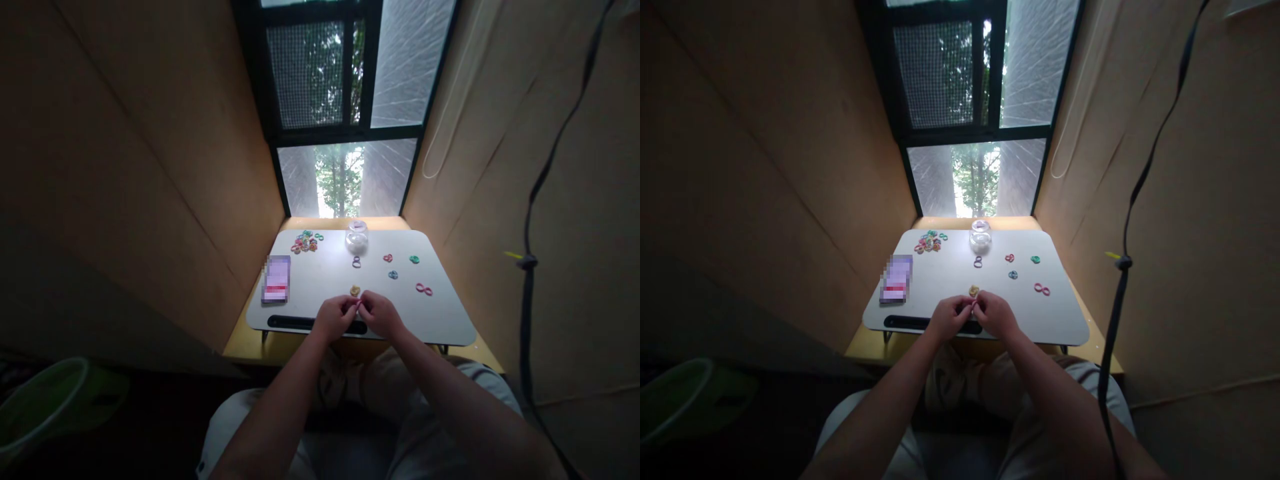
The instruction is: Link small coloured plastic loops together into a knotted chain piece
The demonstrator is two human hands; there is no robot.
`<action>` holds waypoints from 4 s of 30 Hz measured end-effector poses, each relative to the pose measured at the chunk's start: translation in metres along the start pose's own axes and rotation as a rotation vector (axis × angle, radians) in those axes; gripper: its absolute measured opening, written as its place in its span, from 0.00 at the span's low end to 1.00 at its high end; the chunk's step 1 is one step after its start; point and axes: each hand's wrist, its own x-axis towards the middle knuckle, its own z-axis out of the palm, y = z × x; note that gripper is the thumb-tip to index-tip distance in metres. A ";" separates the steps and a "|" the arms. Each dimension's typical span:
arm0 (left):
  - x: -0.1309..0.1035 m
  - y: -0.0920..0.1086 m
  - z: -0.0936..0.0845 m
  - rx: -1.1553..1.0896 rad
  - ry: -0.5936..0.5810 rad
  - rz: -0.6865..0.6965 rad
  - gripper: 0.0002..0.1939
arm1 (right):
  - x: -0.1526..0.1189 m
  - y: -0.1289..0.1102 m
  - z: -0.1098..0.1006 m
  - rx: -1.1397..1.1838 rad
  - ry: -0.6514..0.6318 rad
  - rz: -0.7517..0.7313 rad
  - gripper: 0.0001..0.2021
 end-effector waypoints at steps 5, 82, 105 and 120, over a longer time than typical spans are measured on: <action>0.000 0.001 0.001 0.027 0.017 -0.022 0.11 | -0.001 0.002 0.000 0.016 -0.013 -0.017 0.09; -0.003 0.011 0.001 0.098 0.007 -0.076 0.06 | -0.004 0.005 0.005 -0.042 -0.021 0.001 0.10; -0.003 0.006 0.003 0.091 0.025 -0.068 0.05 | -0.003 0.005 -0.001 0.050 0.096 0.011 0.09; -0.002 0.007 0.003 0.035 0.043 -0.106 0.09 | -0.002 0.002 -0.002 0.005 0.064 0.035 0.09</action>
